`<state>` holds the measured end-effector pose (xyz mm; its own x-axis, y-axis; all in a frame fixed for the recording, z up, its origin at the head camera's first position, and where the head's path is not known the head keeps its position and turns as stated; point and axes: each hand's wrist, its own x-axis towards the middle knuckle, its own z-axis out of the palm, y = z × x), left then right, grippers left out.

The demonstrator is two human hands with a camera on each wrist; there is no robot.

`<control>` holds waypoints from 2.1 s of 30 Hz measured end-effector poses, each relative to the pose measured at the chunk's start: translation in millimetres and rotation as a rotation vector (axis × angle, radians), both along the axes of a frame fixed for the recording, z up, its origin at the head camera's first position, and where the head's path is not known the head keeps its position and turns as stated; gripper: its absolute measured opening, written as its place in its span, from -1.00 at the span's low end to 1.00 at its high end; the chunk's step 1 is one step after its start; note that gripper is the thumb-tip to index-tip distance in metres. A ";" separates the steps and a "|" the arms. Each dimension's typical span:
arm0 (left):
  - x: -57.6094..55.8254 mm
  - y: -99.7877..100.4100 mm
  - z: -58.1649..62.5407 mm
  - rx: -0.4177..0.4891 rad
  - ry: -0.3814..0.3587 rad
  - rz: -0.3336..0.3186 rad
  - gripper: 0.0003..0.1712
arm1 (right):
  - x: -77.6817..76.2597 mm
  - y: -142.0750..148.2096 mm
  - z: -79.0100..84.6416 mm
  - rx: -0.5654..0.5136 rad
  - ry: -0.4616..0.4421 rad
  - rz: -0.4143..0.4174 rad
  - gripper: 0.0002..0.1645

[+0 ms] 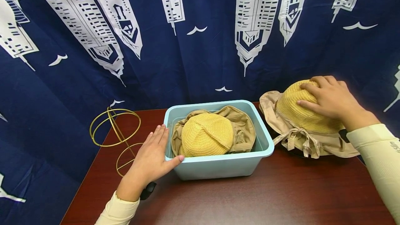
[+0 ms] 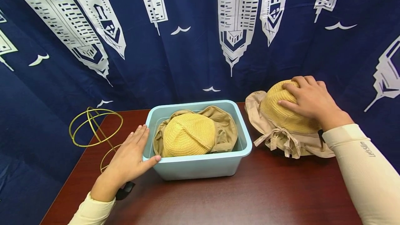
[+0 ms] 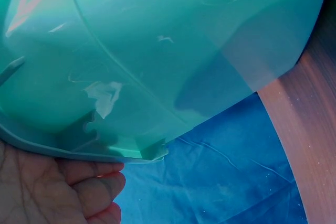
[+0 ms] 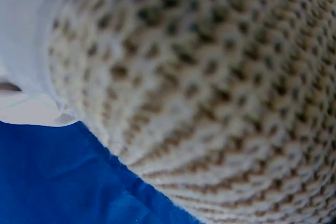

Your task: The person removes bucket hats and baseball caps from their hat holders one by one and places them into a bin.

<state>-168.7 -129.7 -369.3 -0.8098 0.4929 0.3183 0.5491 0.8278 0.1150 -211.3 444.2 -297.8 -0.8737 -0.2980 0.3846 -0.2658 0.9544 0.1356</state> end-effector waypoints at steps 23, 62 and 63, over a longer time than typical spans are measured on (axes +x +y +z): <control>0.1 -0.1 -0.4 0.010 0.010 -0.002 0.19 | -2.7 -2.8 -1.4 -0.007 0.051 0.019 -0.32; 0.0 -0.1 -0.7 0.009 -0.010 0.002 0.19 | -2.2 -1.4 9.6 -0.029 0.168 0.051 -0.53; -0.2 -0.1 -0.5 0.009 -0.008 0.002 0.19 | -1.4 -1.8 11.0 -0.029 0.173 0.053 -0.55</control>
